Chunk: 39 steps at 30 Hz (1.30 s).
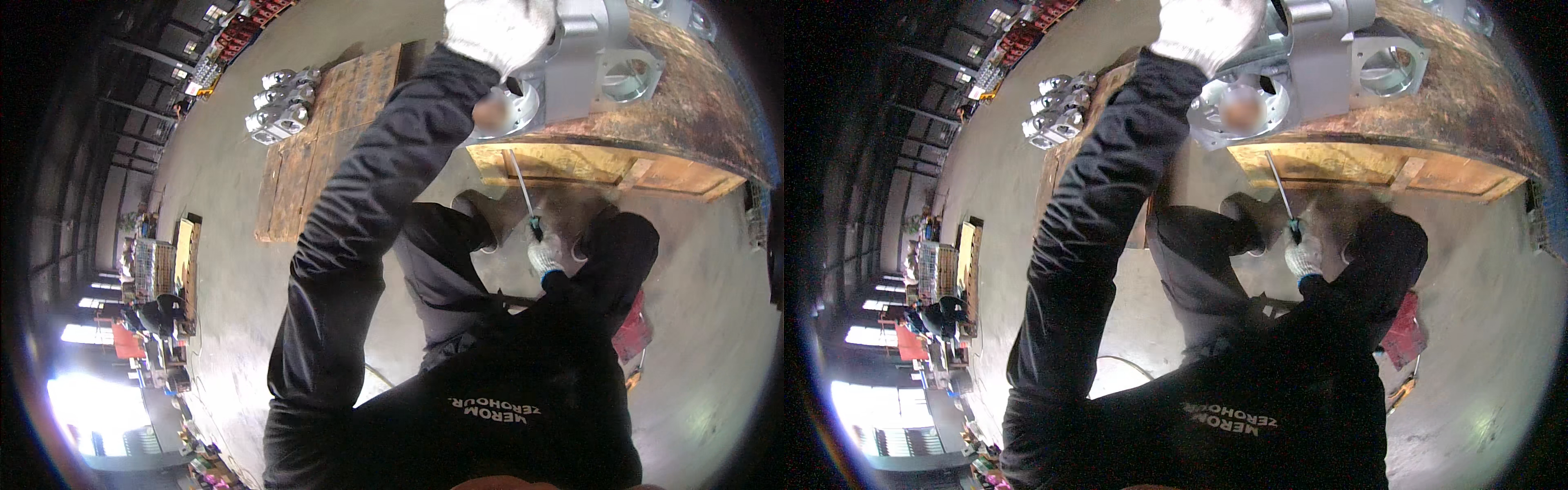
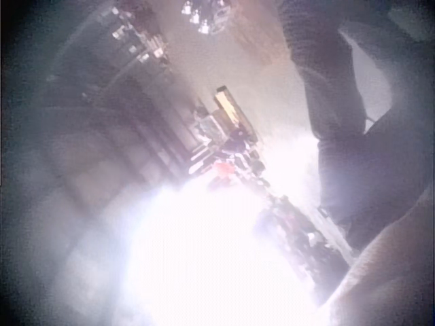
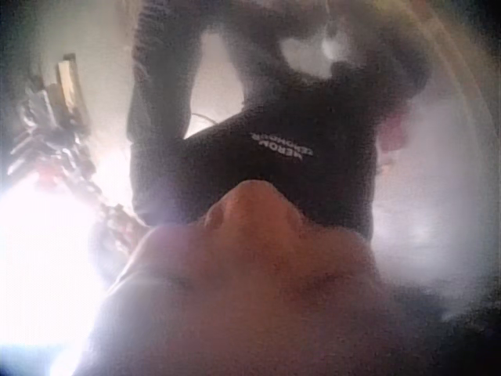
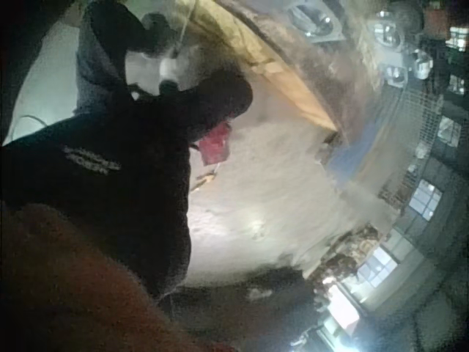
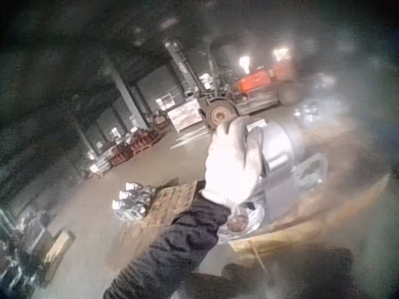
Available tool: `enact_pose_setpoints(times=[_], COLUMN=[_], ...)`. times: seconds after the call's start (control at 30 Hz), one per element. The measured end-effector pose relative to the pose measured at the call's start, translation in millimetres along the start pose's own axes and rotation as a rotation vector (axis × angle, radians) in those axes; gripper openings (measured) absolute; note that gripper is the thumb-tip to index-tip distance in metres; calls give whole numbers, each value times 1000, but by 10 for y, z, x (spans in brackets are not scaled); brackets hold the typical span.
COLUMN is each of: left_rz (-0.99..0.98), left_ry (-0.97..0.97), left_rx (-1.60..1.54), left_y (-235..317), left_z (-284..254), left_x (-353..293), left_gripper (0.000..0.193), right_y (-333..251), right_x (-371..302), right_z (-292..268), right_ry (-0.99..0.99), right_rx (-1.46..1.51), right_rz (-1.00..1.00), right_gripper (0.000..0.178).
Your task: The person uses a deburring tool to scrape and smooth the edges of a large silver metal casting on a wooden pallet. They repeatedly rotate the part to access different edges and continue the deburring process throughout the clip.
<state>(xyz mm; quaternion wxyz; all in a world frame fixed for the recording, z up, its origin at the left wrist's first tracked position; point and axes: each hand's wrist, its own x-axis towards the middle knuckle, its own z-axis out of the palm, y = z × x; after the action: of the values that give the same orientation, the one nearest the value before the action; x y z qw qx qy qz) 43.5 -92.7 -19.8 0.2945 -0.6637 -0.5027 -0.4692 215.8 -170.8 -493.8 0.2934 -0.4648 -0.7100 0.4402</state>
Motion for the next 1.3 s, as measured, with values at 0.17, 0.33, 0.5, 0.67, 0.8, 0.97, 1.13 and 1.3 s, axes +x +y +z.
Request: enact_pose_setpoints(times=[0.17, 0.33, 0.5, 0.67, 0.8, 0.97, 1.13, 1.3], left_rz=[-138, -189, -458, -332, -229, -368, -374, -238], left_ry=[-187, -338, -153, -286, -654, -708, -712, -704], left_rx=[447, 411, 195, 350, 722, 648, 552, 570], left_y=[-247, -343, -220, -972, -1522, -1900, -2297, -2542], left_z=[100, 368, 714, 716, 905, 1212, 1291, 1281], left_x=[167, 256, 361, 685, 816, 1071, 1195, 1220], left_gripper=[46, 43, 39, 39, 29, 30, 31, 26], right_y=[-526, -444, -634, -626, -1079, -1359, -1125, -1958], right_x=[-213, -174, -69, -6, -20, 241, 865, 857], right_z=[-106, 52, -138, 57, -197, 63, 624, 297], right_ry=[-137, -186, -151, -164, -282, -272, -101, -150], right_rx=[-103, 260, 165, 251, 165, 688, 398, 752], right_rz=[-24, -30, -164, -221, -137, 143, -366, 174], right_gripper=[32, 21, 23, 27, 29, 25, 30, 37])
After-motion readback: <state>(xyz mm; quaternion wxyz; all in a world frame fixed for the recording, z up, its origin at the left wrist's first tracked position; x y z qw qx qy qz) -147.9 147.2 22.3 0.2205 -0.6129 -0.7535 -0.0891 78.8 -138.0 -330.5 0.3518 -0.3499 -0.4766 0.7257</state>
